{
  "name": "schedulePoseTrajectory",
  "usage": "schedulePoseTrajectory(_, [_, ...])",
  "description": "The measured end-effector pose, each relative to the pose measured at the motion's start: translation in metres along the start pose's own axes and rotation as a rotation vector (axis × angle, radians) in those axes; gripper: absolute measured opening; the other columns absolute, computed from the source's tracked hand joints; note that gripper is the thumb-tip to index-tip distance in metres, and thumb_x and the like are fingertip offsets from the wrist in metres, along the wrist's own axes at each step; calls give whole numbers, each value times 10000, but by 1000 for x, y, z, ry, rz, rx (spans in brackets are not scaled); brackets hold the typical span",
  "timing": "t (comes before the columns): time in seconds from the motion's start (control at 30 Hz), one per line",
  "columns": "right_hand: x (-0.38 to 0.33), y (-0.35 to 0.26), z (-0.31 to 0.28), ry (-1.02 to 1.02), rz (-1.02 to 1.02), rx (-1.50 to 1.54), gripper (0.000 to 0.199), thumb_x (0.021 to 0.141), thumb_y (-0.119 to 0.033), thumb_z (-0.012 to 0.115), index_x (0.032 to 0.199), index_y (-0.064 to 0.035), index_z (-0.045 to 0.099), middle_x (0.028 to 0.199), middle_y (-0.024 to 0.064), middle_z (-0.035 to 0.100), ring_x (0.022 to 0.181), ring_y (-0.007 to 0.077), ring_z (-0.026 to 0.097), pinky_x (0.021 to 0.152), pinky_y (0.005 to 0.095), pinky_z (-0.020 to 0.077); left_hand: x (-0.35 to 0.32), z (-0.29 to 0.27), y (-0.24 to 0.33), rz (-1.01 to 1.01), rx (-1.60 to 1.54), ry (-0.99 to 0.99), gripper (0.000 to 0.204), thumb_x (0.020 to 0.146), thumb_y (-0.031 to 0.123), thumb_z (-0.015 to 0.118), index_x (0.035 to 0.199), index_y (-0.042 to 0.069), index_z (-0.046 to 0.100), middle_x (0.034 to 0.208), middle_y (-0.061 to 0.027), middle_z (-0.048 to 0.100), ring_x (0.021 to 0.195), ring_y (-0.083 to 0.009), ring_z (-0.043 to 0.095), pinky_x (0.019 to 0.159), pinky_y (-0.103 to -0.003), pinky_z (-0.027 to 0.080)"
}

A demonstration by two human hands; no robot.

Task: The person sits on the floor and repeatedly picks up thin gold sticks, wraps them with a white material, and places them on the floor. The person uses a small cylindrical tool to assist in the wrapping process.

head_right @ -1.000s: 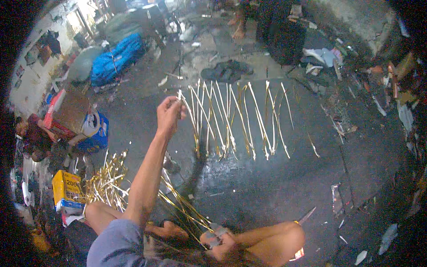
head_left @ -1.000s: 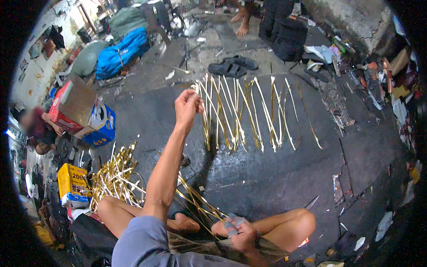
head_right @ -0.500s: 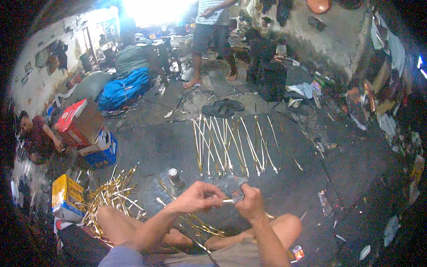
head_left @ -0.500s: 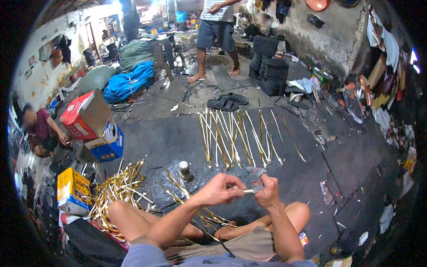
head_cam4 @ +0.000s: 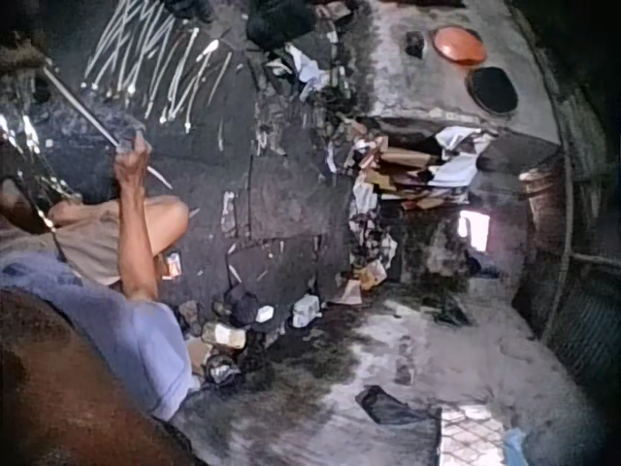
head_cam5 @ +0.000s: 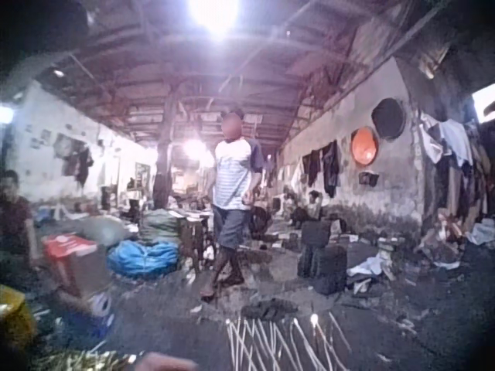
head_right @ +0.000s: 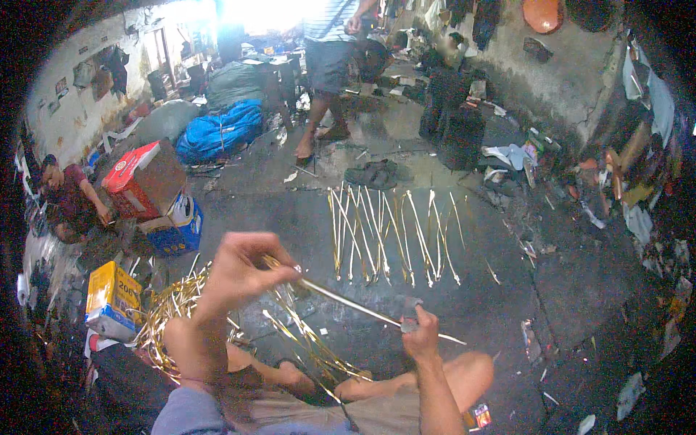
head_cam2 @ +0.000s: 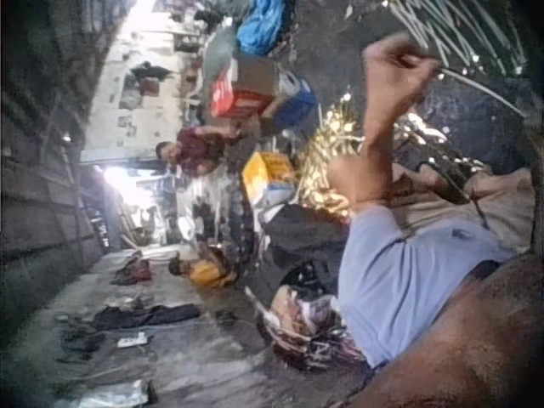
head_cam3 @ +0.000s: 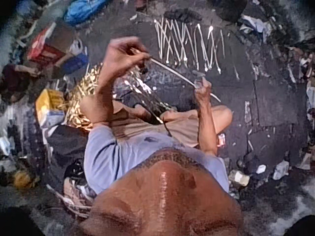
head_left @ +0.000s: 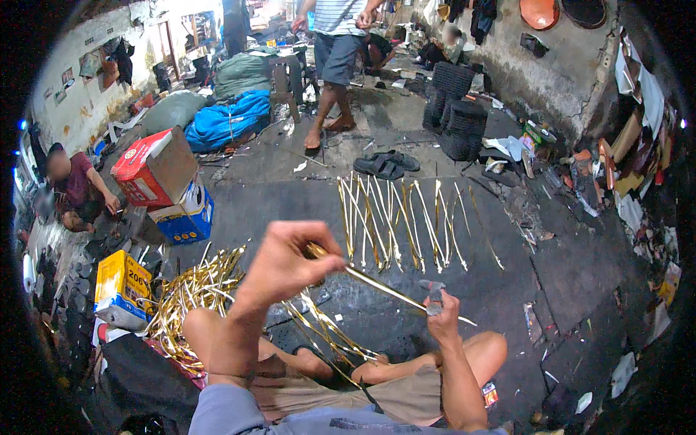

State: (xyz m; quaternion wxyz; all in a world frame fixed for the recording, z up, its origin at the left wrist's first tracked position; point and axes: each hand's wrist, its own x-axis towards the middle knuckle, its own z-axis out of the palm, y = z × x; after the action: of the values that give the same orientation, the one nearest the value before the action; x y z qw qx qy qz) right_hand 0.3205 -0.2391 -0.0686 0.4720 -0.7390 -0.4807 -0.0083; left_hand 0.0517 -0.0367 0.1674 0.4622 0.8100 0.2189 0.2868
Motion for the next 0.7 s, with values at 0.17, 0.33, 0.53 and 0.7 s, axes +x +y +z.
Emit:
schedulePoseTrajectory(0.17, [-17,27,17,-54,230,-453,267,819,-185,642,1019,-9,661,831,246,693,774,466,665,693,535,516,-9,-44,17,294,-178,583,188,768,-26,780,914,43,684,779,-15,686,630,-50,600,547,-192,468])
schedulePoseTrajectory(0.33, [-8,-7,11,134,441,182,372,828,-142,632,1173,-3,636,1030,191,716,902,350,712,803,437,555,-11,-18,13,234,40,295,159,772,-2,815,879,28,701,783,1,673,688,-53,615,604,-211,494])
schedulePoseTrajectory(0.53, [35,-160,5,-180,-70,529,526,718,-125,776,1211,-14,632,1097,150,675,962,289,692,834,368,548,-38,99,-57,-267,-478,87,194,837,32,774,1025,-2,745,911,-55,741,808,-114,685,740,-273,556])
schedulePoseTrajectory(0.7, [28,-159,18,-250,-70,328,308,701,-118,790,961,7,683,910,132,658,802,286,672,688,372,527,-58,112,-85,-375,-606,275,189,866,-13,742,1050,-27,700,920,-98,727,826,-126,687,726,-246,562])
